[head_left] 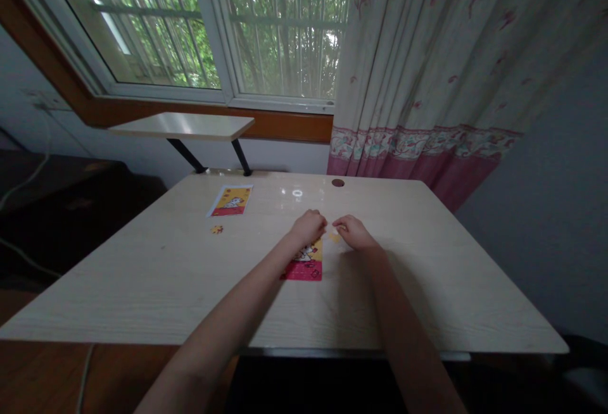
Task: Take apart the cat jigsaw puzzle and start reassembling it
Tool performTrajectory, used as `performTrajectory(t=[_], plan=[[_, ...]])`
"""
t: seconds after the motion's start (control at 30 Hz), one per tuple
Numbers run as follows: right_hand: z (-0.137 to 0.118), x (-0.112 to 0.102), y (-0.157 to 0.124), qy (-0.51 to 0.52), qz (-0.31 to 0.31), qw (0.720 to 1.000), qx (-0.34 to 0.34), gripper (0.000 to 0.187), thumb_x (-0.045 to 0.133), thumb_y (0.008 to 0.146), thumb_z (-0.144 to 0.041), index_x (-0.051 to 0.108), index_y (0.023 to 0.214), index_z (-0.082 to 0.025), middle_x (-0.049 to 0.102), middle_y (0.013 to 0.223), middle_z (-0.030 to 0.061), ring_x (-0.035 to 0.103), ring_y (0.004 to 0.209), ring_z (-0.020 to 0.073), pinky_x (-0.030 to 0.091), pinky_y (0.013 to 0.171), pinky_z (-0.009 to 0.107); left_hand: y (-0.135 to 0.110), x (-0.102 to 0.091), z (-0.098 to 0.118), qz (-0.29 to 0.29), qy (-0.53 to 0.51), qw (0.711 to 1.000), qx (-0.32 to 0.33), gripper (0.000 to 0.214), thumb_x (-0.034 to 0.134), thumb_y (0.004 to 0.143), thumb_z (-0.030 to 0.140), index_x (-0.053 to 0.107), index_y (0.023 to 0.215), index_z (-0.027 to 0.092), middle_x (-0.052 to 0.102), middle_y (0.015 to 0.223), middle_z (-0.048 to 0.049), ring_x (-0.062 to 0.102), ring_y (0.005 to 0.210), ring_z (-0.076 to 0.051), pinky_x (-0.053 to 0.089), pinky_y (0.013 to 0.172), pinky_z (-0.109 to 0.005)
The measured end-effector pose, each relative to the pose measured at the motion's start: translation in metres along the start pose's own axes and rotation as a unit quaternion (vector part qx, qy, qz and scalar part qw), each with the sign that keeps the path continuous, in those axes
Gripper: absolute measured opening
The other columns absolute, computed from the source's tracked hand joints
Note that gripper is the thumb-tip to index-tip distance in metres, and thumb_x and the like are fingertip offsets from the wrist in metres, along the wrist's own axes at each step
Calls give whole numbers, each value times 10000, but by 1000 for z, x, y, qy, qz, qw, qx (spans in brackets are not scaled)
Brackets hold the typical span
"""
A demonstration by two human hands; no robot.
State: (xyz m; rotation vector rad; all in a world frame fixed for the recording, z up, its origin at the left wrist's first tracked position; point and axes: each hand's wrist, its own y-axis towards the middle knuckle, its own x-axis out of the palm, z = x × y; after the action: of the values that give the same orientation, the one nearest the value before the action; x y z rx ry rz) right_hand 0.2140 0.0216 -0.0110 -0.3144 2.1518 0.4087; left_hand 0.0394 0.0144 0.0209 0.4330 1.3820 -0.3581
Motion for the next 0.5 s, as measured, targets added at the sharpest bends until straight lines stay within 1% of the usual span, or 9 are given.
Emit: performTrajectory(t=[0.1, 0.2, 0.27, 0.4, 0.43, 0.5], plan=[[3, -2, -1, -5, -8, 1000, -15, 282, 524, 737, -53, 696, 939, -149, 653, 954, 95, 571, 945, 184, 409, 879, 281, -4, -2, 0, 0, 20, 1000, 14, 207, 487, 825, 190, 687, 859, 152, 612, 884, -122, 542, 910, -224, 435, 769, -301], [5, -3, -1, -3, -19, 1000, -20, 234, 578, 729, -101, 705, 916, -158, 648, 931, 87, 569, 929, 185, 408, 879, 281, -8, -2, 2, 13, 54, 998, 42, 246, 432, 873, 211, 668, 862, 142, 598, 920, -130, 513, 949, -237, 428, 767, -315], [5, -3, -1, 1, -19, 1000, -18, 188, 595, 726, -116, 708, 868, -167, 642, 906, 75, 566, 909, 178, 408, 870, 281, -9, -1, 2, 38, 66, 996, 47, 267, 401, 895, 234, 649, 889, 134, 591, 939, -129, 504, 954, -233, 422, 786, -322], [5, -2, -2, -2, -13, 1000, -17, 151, 581, 740, -109, 696, 825, -158, 629, 884, 66, 555, 904, 167, 396, 866, 267, -6, 1, -4, 83, 41, 996, -1, 278, 393, 900, 270, 632, 908, 127, 588, 964, -121, 516, 922, -215, 416, 813, -314], [5, -2, -2, -3, -13, 1000, -17, 142, 585, 745, -123, 692, 834, -154, 625, 888, 67, 551, 908, 166, 392, 868, 266, -6, 1, -7, 85, 30, 996, -10, 280, 396, 897, 271, 636, 896, 128, 594, 954, -118, 524, 907, -210, 414, 820, -313], [6, 0, -2, -2, -14, 1000, -15, 132, 613, 742, -161, 683, 853, -150, 617, 896, 68, 543, 917, 168, 384, 872, 269, -5, 0, -11, 67, 5, 998, -6, 273, 413, 883, 270, 651, 868, 137, 608, 918, -110, 537, 888, -206, 412, 832, -311]])
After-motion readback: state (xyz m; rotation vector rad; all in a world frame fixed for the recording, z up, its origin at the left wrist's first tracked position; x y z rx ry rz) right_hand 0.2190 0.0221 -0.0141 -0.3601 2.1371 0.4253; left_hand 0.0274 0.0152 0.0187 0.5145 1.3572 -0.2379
